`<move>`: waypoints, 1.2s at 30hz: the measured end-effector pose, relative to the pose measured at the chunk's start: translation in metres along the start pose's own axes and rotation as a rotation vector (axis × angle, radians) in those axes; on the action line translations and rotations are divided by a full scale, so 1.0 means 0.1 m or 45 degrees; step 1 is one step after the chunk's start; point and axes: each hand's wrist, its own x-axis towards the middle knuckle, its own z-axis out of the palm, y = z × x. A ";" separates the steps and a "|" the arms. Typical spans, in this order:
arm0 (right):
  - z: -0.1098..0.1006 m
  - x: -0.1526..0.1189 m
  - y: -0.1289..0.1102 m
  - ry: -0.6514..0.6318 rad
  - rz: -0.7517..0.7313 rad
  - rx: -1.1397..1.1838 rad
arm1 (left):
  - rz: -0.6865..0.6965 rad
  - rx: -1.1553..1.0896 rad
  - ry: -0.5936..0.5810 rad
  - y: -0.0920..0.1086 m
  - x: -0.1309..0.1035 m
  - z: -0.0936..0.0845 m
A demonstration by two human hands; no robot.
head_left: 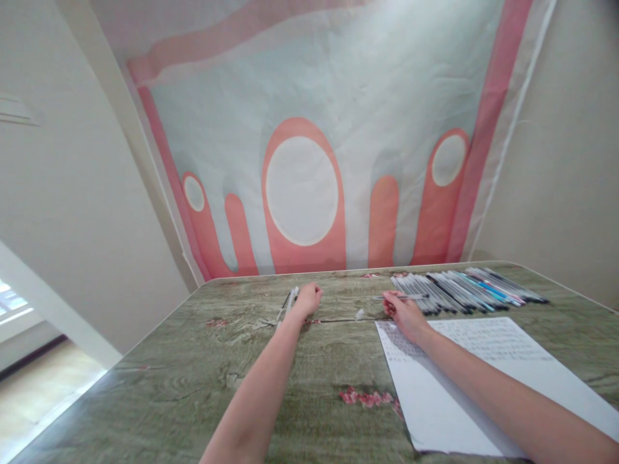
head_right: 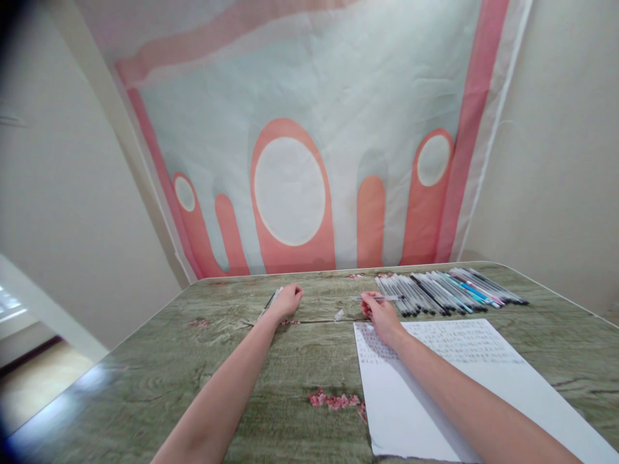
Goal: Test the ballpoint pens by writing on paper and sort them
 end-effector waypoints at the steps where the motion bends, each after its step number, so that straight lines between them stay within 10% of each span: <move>1: 0.00 0.00 0.00 0.003 -0.001 0.000 | 0.003 -0.103 0.019 0.09 -0.03 0.07; 10: -0.01 0.00 0.02 0.012 0.006 0.002 | -0.279 -1.698 -0.171 0.66 -0.35 0.67; 25: 0.01 -0.05 -0.13 -0.078 0.071 0.060 | -0.309 -1.787 0.037 0.60 -0.40 0.77; 36: 0.03 -0.10 -0.13 -0.178 0.007 -0.001 | -0.279 -2.042 -0.122 0.66 -0.46 0.69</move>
